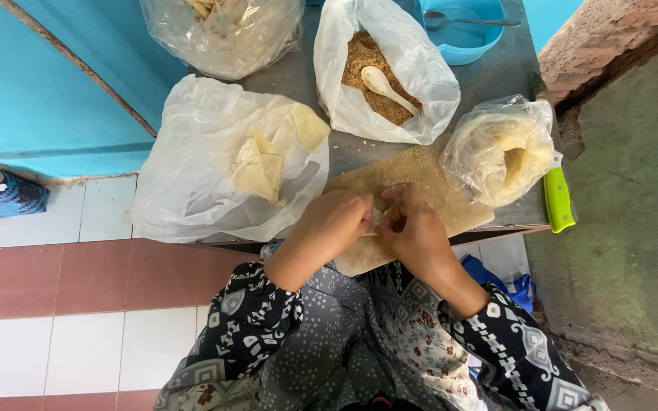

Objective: The person sits at a small table and wraps pieces of dough in thin pastry wrappers, folding them by hand on a cutting board. They take filling from a plastic bag with a spoon, place it on a wrapper, fold the wrapper around the filling, and set the wrapped piece aside with other finished pieces.

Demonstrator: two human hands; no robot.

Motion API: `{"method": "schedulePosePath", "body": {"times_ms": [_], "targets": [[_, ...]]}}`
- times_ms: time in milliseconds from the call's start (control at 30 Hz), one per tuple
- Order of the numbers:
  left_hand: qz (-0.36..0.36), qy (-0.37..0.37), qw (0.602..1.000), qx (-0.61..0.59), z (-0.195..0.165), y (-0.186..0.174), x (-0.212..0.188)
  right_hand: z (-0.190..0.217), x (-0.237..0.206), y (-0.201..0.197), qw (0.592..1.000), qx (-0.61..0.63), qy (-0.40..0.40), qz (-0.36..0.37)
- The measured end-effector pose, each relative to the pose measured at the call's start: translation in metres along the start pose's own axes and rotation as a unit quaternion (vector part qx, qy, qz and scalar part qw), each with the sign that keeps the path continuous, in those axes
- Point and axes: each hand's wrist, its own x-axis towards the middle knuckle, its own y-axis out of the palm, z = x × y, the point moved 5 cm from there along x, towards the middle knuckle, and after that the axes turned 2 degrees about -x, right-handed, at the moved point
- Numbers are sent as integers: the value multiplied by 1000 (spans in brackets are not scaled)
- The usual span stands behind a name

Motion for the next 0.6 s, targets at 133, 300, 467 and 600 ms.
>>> {"method": "schedulePosePath", "body": {"times_ms": [133,300,467,600], "targets": [[-73,78,994,16,-3,-6,-18,2,-8,2,992,-10,-121,-23],[-152,186,963,119,-12,-5,-48,6,-22,1,952,-104,-285,-38],[-170,189,960,112,-12,-3,-60,12,-25,-4,930,-115,-348,-38],[-179,159,963,121,-12,1,-57,17,-22,-5,926,-133,-352,-45]]}}
